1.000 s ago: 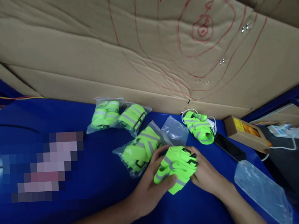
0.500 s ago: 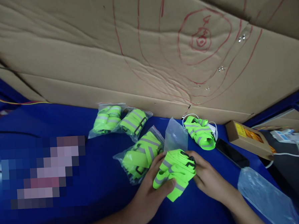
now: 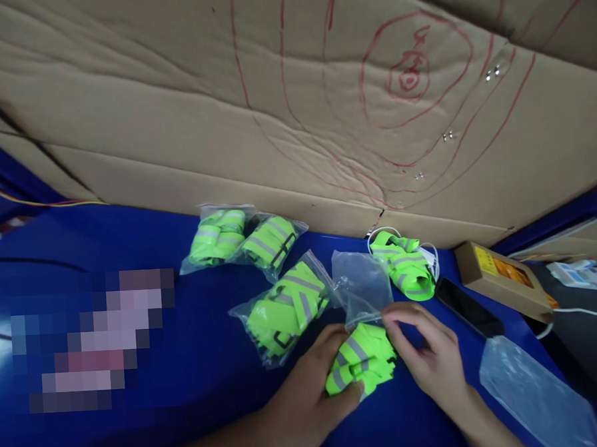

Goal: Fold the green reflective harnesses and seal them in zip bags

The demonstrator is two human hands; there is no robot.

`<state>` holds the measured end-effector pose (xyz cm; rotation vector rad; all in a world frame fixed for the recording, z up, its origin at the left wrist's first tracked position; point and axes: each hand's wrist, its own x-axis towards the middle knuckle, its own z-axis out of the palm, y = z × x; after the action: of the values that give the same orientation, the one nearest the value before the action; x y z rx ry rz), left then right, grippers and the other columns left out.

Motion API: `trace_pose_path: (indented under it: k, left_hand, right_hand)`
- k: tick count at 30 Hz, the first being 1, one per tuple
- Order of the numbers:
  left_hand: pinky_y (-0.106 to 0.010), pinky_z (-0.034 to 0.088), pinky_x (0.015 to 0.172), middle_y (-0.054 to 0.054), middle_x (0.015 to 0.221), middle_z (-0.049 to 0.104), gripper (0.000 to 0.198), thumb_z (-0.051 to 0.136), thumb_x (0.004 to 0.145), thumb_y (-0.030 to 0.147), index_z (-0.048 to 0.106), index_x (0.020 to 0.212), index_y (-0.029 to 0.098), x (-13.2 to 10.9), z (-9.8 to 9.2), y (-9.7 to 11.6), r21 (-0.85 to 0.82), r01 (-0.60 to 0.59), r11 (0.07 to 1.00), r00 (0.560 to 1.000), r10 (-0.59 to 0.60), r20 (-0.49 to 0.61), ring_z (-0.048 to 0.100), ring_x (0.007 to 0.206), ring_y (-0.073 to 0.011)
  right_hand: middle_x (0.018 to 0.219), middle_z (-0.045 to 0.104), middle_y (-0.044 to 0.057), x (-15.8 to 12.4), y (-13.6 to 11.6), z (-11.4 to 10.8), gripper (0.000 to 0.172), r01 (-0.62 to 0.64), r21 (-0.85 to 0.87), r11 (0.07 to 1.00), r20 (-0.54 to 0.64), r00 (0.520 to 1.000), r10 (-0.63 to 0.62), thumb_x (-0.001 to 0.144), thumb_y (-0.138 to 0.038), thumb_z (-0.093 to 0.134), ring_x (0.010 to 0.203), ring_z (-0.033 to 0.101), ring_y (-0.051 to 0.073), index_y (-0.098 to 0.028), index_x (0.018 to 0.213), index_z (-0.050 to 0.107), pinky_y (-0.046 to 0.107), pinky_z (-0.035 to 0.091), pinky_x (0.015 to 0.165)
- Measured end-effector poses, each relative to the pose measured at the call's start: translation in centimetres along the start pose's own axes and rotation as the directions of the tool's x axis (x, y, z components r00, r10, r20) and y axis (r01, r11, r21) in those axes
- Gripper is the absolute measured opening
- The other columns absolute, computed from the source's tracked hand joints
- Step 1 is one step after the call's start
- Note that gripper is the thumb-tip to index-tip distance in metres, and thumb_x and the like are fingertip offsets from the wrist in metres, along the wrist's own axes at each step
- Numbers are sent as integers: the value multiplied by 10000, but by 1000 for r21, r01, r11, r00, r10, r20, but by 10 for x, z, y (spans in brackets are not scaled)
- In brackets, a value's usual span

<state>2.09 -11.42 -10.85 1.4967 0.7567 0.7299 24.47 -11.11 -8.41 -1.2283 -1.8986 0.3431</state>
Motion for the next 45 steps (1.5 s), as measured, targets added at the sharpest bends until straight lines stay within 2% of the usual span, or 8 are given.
trace_pose_path:
  k: [7,11,16,28,34,37,42,45]
  left_hand:
    - [-361,489,1067,-56,1347,589,498,659,812,137,685,1289,277,1,-1,6,-90,65,994,997,-68,-28,561,1265,-270]
    - [-375,449,1124,-57,1383,570,536,707,795,144,673,1308,292,-3,2,0,-112,42,993,997,-48,-53,538,1310,-281]
    - [-411,412,1176,-62,1505,486,469,700,879,311,639,1344,301,-9,5,-4,-252,19,968,976,-73,-207,470,1403,-302]
    - [-499,310,1246,-57,1607,443,780,783,780,567,522,1464,300,-4,9,-7,-452,186,873,854,-371,-364,332,1520,-364]
    - [-471,387,1203,-81,1524,550,808,757,803,581,466,1496,283,1,3,-4,-464,193,864,834,-394,-387,433,1466,-344]
    - [-445,413,1183,-89,1471,598,723,757,824,542,513,1442,256,2,1,-1,-456,134,880,864,-329,-381,488,1423,-334]
    - [-402,466,1100,-85,1317,682,533,744,871,457,560,1325,248,2,2,3,-536,116,836,957,-239,-166,609,1267,-287]
    - [-383,490,1019,-65,1172,699,443,764,859,431,563,1204,238,3,2,-5,-535,66,842,978,-161,-132,643,1137,-255]
  right_hand:
    - [996,714,63,-9,-8,3,339,231,-2,973,8,973,-231,883,23,624,904,700,192,-216,1120,669,313,569,786]
    - [1050,725,86,-14,-7,1,410,253,-136,958,55,967,-248,896,17,627,951,700,210,-207,1237,658,343,576,821]
    - [1119,707,124,-11,-2,-10,490,417,-184,890,129,908,-399,864,53,654,1033,670,231,-162,1303,628,372,562,848]
    - [973,644,75,-10,2,6,143,119,-327,937,-2,992,-126,951,-77,574,914,653,187,-206,1012,572,311,545,796]
    - [987,685,78,-21,-10,18,258,250,-196,948,76,968,-240,934,-49,601,928,680,188,-182,1154,609,300,569,823]
    - [1049,696,92,-23,-10,18,313,266,-178,947,54,964,-260,941,-48,591,983,692,210,-189,1218,630,322,583,854]
    - [1098,688,114,-24,-6,13,379,297,-197,934,-40,950,-310,907,-8,623,1024,681,233,-171,1247,652,343,590,855]
    - [1070,694,106,-25,-4,12,365,287,-193,938,-28,954,-298,896,-14,636,998,686,239,-185,1217,672,354,605,819]
